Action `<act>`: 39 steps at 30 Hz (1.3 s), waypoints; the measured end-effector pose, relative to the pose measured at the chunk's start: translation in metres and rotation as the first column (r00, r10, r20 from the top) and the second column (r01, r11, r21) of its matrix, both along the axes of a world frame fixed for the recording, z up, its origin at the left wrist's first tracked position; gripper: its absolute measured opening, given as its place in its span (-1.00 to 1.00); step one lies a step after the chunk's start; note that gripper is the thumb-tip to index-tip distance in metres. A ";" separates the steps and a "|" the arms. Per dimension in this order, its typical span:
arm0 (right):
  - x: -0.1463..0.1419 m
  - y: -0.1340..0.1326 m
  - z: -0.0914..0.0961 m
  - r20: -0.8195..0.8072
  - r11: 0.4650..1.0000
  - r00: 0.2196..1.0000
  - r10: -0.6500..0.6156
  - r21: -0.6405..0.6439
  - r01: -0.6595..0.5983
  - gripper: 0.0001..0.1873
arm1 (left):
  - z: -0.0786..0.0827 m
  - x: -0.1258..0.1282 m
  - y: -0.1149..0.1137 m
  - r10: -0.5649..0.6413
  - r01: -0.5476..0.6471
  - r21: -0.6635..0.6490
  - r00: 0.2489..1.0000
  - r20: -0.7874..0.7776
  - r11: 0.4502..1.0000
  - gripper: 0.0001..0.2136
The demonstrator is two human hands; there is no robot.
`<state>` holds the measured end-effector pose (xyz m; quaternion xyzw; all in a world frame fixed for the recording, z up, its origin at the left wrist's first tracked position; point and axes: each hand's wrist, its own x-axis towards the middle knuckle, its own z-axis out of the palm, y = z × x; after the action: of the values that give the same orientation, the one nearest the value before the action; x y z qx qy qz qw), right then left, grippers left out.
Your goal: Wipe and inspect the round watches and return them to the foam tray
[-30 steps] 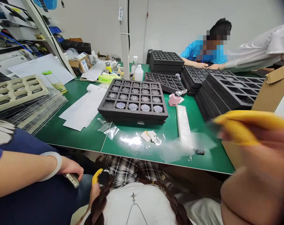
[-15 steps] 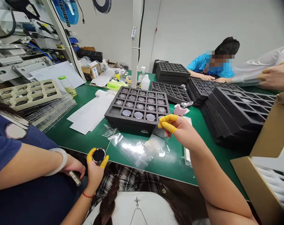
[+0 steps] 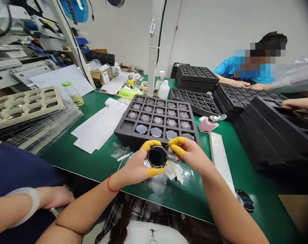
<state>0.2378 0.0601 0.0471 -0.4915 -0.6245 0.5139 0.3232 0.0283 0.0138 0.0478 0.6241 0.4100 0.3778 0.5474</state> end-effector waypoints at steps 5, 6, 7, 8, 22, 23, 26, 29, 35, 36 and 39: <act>-0.008 0.003 -0.012 -0.083 0.996 0.997 0.012 -0.088 -0.019 -0.77 | -0.012 0.006 0.023 -0.142 0.143 -0.033 0.990 0.014 0.989 -0.43; -0.007 0.004 -0.015 -0.102 0.998 0.995 -0.024 -0.069 0.017 -0.74 | -0.014 0.008 0.027 -0.150 0.151 -0.036 0.988 0.027 0.988 -0.44; -0.005 0.003 -0.019 -0.124 0.997 0.989 -0.079 -0.036 0.075 -0.70 | -0.015 0.009 0.031 -0.144 0.146 -0.036 0.989 0.040 0.989 -0.44; -0.002 0.002 -0.022 -0.147 0.989 0.978 -0.145 -0.001 0.147 -0.66 | -0.016 0.009 0.035 -0.129 0.131 -0.036 0.990 0.054 0.991 -0.44; -0.001 -0.021 -0.062 -0.138 0.982 0.984 -0.112 0.136 0.131 -0.61 | -0.031 0.001 0.045 -0.013 0.044 -0.134 0.974 0.227 0.990 -0.42; 0.006 -0.021 -0.060 -0.095 0.969 0.984 -0.148 0.186 0.164 -0.68 | -0.031 -0.008 0.039 0.015 0.020 -0.145 0.972 0.235 0.989 -0.40; 0.028 -0.028 -0.059 0.172 0.903 0.952 -0.254 0.395 0.169 -0.78 | -0.034 -0.051 0.016 0.079 -0.021 -0.277 0.976 0.202 0.961 -0.23; 0.039 -0.039 -0.073 0.513 0.870 0.827 -0.232 0.489 -0.059 -0.79 | -0.045 -0.090 -0.007 0.029 0.030 -0.490 0.993 0.111 0.871 0.04; 0.038 -0.044 -0.114 0.686 0.845 0.695 -0.214 0.487 -0.220 -0.75 | -0.062 -0.055 -0.029 0.130 -0.002 -0.415 0.950 0.283 0.910 -0.27; 0.037 -0.044 -0.115 0.674 0.841 0.707 -0.213 0.495 -0.219 -0.74 | -0.064 -0.044 -0.031 0.164 -0.063 -0.391 0.959 0.233 0.918 -0.35; 0.031 -0.049 -0.104 0.617 0.819 0.744 -0.255 0.548 -0.173 -0.71 | -0.067 -0.026 -0.037 0.136 -0.094 -0.326 0.985 0.106 0.941 -0.45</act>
<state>0.2685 0.0108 -0.0570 -0.5355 -0.8103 0.0841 0.2225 0.0025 -0.0236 -0.0193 0.4766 0.4658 0.3767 0.6435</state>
